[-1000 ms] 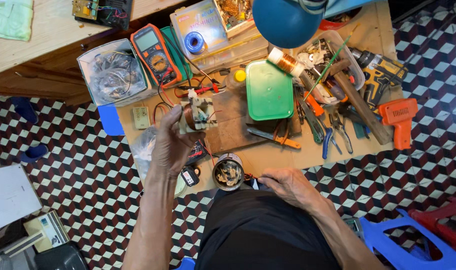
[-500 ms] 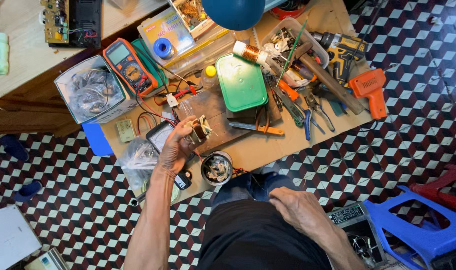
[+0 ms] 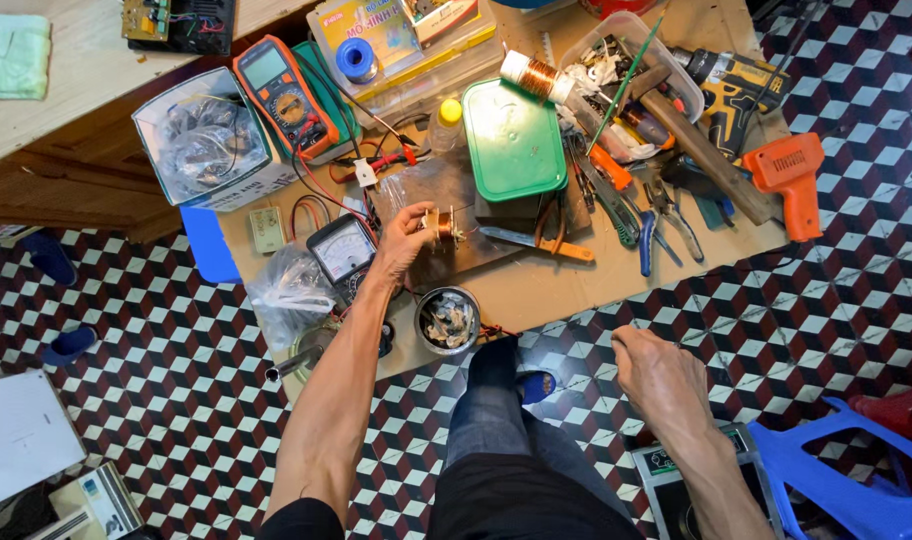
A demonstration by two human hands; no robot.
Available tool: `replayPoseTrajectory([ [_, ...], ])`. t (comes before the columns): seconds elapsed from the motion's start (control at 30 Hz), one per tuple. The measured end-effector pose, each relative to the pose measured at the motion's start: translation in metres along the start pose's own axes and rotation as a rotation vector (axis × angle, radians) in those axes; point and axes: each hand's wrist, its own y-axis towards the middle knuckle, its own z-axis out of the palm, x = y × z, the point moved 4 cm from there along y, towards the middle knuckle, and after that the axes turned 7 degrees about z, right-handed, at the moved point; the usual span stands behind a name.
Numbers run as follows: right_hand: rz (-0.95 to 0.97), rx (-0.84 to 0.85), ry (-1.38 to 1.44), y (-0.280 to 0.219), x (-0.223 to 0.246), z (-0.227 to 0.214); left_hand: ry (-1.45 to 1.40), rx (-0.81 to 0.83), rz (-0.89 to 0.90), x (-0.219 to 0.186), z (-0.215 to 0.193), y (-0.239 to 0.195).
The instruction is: The person works on a small copper-wound coil assembly at a cluttered workbench. They apply a liquid from a bottle using a brush to the coil, then use pliers to trim or adjust wires. The person handles the coil and tools throughout the clip.
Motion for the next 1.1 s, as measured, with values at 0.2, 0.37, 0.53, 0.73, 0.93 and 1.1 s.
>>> replayPoseTrajectory([
  [0.2, 0.026, -0.073, 0.099, -0.005, 0.01, -0.012, -0.226, -0.032, -0.039, 0.024, 0.014, 0.009],
  [0.37, 0.053, -0.063, 0.128, -0.006, 0.008, -0.014, -0.257, 0.002, -0.104, 0.022, 0.018, 0.003],
  [0.53, 0.105, -0.097, 0.164, -0.002, -0.005, -0.018, 0.161, 0.154, 0.086, 0.0, 0.039, -0.018],
  [0.73, 0.148, -0.132, 0.113, 0.003, -0.026, -0.032, 0.704, 0.205, 0.353, -0.007, 0.126, -0.052],
  [0.93, 0.189, -0.067, 0.114, 0.013, -0.033, -0.035, 0.863, 0.169, 0.223, 0.007, 0.137, -0.054],
  [1.1, 0.123, -0.037, 0.097, 0.025, -0.02, -0.036, 0.969, 0.218, 0.211, 0.001, 0.122, -0.061],
])
